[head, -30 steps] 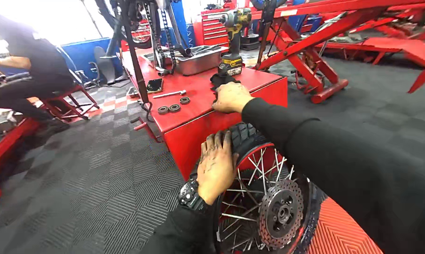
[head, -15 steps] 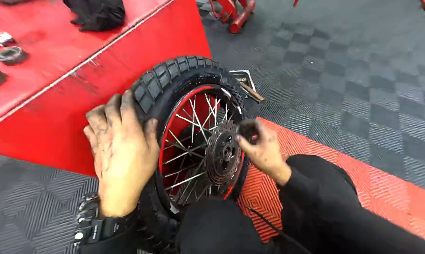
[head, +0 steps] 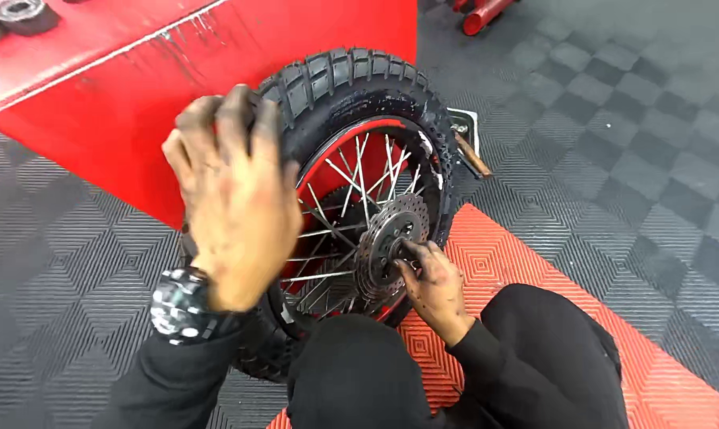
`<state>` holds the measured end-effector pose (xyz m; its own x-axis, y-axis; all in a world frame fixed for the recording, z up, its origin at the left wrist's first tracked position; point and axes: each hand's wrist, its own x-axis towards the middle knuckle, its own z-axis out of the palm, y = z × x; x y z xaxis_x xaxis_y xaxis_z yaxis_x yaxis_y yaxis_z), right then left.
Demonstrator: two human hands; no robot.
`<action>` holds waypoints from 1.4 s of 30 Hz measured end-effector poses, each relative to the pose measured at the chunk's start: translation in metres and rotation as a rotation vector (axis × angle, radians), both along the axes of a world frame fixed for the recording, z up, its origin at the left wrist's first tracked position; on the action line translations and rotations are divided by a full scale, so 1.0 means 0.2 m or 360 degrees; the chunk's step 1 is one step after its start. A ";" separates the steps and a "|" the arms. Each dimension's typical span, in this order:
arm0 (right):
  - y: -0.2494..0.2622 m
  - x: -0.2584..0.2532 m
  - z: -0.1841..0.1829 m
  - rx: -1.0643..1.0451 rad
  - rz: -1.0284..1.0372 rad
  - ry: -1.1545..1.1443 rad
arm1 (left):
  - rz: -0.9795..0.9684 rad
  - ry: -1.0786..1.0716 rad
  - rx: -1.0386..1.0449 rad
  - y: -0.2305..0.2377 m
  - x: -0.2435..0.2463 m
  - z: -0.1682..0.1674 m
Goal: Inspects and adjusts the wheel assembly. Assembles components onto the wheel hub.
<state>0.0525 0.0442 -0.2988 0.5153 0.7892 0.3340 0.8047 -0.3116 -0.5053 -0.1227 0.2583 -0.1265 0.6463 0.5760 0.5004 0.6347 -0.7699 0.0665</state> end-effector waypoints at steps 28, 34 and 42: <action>0.06 0.35 -0.08 -0.0278 -0.0035 0.0761 | -0.0204 0.0435 -0.0585 -0.36 0.43 -0.48; 0.20 0.98 -0.10 -0.0169 0.0048 0.0458 | -0.0311 0.0214 -0.0346 -0.33 0.42 -0.57; 0.56 2.22 -0.61 -0.0663 -0.0849 0.0610 | -0.0131 0.0305 -0.0233 -0.35 0.45 -0.57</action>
<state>0.4967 0.1553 -0.4210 0.8804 0.4232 -0.2139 0.2853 -0.8330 -0.4740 -0.0318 0.1880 -0.2400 0.7690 0.5751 0.2792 0.5822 -0.8104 0.0656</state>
